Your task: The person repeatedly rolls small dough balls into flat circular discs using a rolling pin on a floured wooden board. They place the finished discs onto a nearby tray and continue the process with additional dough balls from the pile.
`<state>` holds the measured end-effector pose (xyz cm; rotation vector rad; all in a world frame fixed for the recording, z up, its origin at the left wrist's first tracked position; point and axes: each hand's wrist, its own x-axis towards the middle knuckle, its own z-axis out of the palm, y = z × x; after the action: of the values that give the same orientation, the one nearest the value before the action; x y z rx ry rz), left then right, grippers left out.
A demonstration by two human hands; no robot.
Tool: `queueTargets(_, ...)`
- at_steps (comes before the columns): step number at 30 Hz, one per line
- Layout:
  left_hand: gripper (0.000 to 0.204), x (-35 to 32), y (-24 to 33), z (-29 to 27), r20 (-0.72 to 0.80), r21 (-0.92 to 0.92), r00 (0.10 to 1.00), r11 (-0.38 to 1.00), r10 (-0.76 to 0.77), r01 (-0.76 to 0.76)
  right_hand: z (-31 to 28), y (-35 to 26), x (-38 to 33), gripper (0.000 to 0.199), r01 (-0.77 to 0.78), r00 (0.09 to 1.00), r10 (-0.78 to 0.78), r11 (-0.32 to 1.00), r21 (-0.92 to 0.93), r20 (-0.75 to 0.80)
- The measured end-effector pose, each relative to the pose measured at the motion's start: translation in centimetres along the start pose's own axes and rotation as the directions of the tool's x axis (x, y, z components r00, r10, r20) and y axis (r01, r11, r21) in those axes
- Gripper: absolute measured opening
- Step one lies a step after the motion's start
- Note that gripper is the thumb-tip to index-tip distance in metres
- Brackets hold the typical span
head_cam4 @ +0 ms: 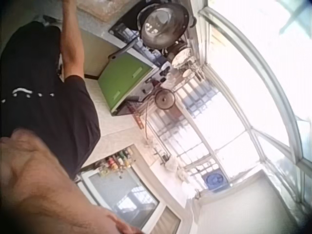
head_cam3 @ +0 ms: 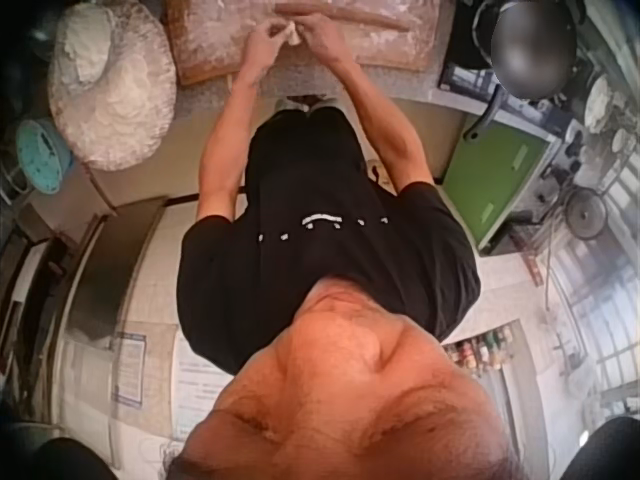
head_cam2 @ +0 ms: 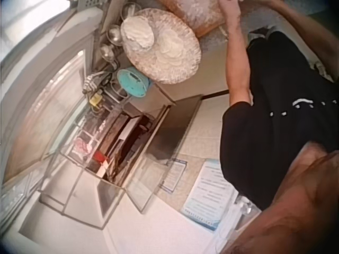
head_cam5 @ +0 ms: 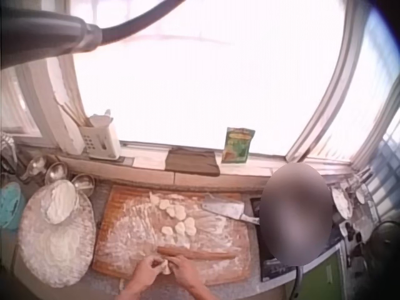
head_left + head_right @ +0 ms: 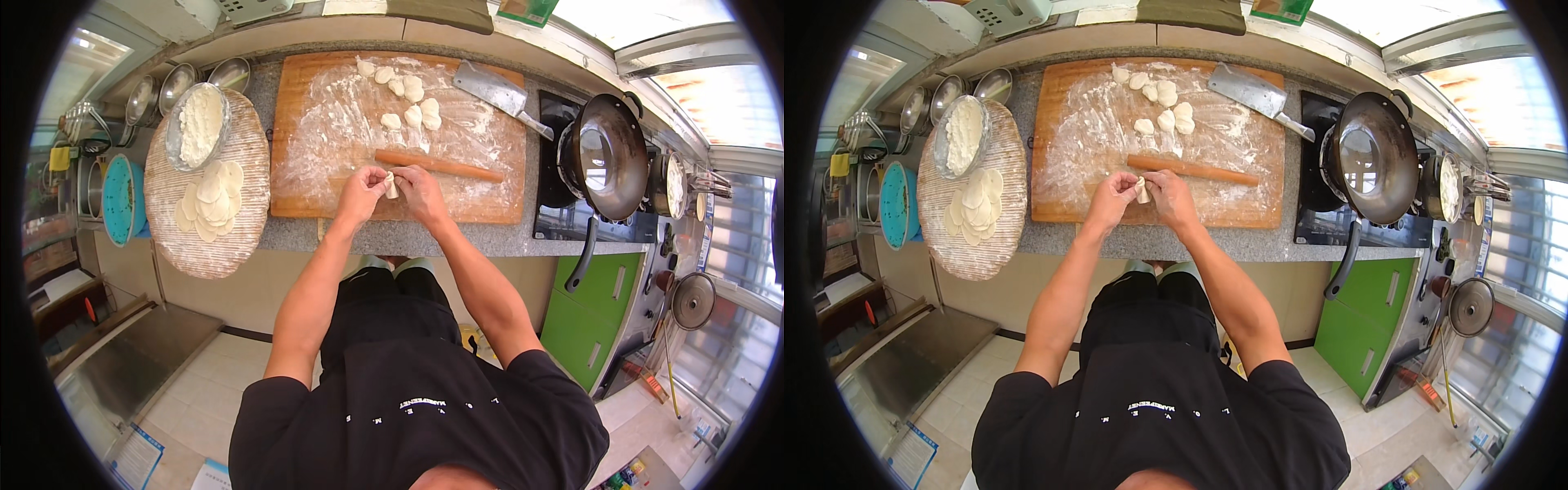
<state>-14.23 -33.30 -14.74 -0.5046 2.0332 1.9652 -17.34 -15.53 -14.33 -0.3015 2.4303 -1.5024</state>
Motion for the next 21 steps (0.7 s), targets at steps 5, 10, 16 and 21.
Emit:
queueTargets(5,0.029,-0.2,0.5,0.2,-0.042,-0.171,0.997,0.983,0.059,-0.065,-0.9,-1.7,-0.3,0.029,-0.259,0.964,0.166,0.77,0.583,0.209)
queueTargets(10,0.024,-0.5,1.1,0.1,-0.019,0.007,0.994,0.994,0.11,-0.11,-1.3,-0.9,-0.2,0.026,-0.262,0.965,0.214,0.838,0.478,0.153)
queueTargets(16,0.016,-0.8,1.2,1.5,-0.117,0.024,0.992,0.998,0.055,-0.053,-0.5,-1.5,-0.4,0.019,-0.297,0.934,0.358,0.761,0.576,0.008)
queueTargets(21,0.008,-2.1,1.6,3.6,-0.199,0.326,0.867,0.865,0.457,-0.381,0.8,-0.5,-0.4,0.02,-0.285,0.893,0.45,0.515,0.809,0.029)
